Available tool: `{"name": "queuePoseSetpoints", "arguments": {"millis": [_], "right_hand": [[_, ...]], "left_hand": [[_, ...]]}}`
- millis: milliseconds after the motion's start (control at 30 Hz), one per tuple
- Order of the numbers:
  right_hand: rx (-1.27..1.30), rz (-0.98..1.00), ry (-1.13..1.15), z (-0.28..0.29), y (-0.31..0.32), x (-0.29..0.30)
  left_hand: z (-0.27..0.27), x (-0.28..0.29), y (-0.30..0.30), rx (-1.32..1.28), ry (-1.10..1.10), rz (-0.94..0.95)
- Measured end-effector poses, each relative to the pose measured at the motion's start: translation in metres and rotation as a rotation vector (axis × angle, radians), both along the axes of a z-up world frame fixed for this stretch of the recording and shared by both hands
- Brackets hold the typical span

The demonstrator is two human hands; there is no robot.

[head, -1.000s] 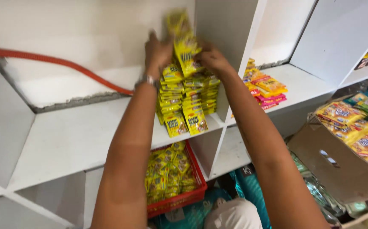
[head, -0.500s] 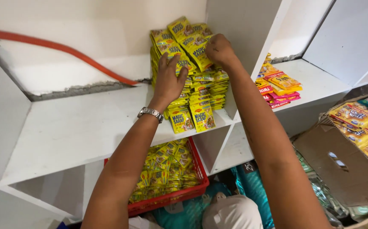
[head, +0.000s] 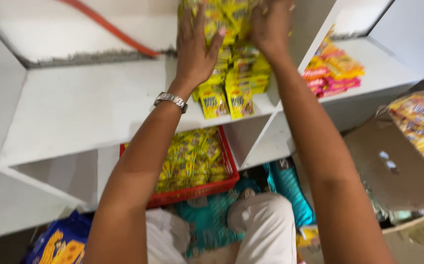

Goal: Organizing and stacking small seasoning packets from a red crate onto store shelves.

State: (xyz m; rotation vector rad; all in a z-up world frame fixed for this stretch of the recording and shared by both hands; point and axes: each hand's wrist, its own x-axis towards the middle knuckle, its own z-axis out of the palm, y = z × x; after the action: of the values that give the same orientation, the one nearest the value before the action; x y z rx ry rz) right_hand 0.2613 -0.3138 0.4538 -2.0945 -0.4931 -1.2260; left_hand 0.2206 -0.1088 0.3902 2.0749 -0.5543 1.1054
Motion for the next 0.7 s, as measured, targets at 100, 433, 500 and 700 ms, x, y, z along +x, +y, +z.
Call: {"name": "queuePoseSetpoints", "arguments": {"millis": [100,433,500,700], "right_hand": [[0.241,0.254,0.159,-0.03,-0.004,-0.045],[-0.088,0.375,0.075,-0.254,0.031,-0.156],[-0.019,0.386,0.524,-0.327,0.042,-0.148],[-0.458,0.246,0.96,-0.51,0.036,-0.124]], "left_hand": [[-0.01,-0.054,0.01,-0.083,-0.104,-0.051],[-0.216,-0.188,0.058,-0.097,0.213,-0.166],[-0.287,-0.185,0.061,-0.128,0.377,-0.043],[-0.395,-0.199,0.07,0.136,0.458,0.294]]}}
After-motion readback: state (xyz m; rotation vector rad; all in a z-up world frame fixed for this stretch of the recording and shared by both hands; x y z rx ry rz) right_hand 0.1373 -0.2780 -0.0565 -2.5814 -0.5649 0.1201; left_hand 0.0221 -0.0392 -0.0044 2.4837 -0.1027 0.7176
